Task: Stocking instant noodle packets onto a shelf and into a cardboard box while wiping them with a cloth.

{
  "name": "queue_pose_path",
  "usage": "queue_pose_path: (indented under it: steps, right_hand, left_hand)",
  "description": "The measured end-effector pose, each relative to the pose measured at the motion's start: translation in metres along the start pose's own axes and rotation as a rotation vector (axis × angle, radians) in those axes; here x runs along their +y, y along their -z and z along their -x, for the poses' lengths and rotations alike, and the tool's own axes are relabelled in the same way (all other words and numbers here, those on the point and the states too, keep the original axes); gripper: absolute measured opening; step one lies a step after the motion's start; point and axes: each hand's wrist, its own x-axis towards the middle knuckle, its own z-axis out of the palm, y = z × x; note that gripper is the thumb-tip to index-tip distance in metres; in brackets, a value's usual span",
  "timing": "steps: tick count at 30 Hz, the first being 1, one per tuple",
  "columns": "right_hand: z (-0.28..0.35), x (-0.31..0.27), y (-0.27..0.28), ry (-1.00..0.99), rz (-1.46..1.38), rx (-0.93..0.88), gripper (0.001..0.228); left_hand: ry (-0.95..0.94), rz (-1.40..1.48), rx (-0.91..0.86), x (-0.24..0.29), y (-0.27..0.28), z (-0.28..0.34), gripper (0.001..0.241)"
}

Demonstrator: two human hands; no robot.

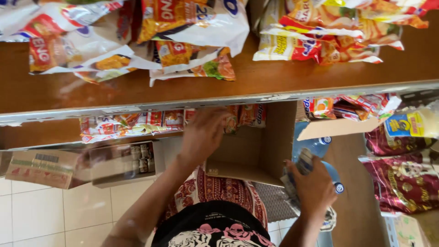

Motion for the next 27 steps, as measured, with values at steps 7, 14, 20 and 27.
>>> queue_pose_path:
  steps: [7, 14, 20, 27]
  right_hand:
    - [-0.001, 0.013, -0.033, 0.042, 0.023, -0.208, 0.065]
    - [0.003, 0.025, -0.034, 0.055, -0.145, -0.162, 0.067]
    - [0.0, 0.028, -0.029, 0.063, -0.154, -0.208, 0.058]
    - [-0.009, 0.038, -0.042, 0.076, -0.181, -0.199, 0.05]
  left_hand:
    - [-0.084, -0.176, -0.568, 0.001, -0.166, -0.041, 0.034]
    - [0.038, -0.302, -0.698, -0.036, -0.303, -0.05, 0.039]
    - [-0.056, -0.34, -0.585, -0.026, -0.335, -0.045, 0.038]
    - [-0.067, -0.397, -0.455, -0.057, -0.351, -0.007, 0.038]
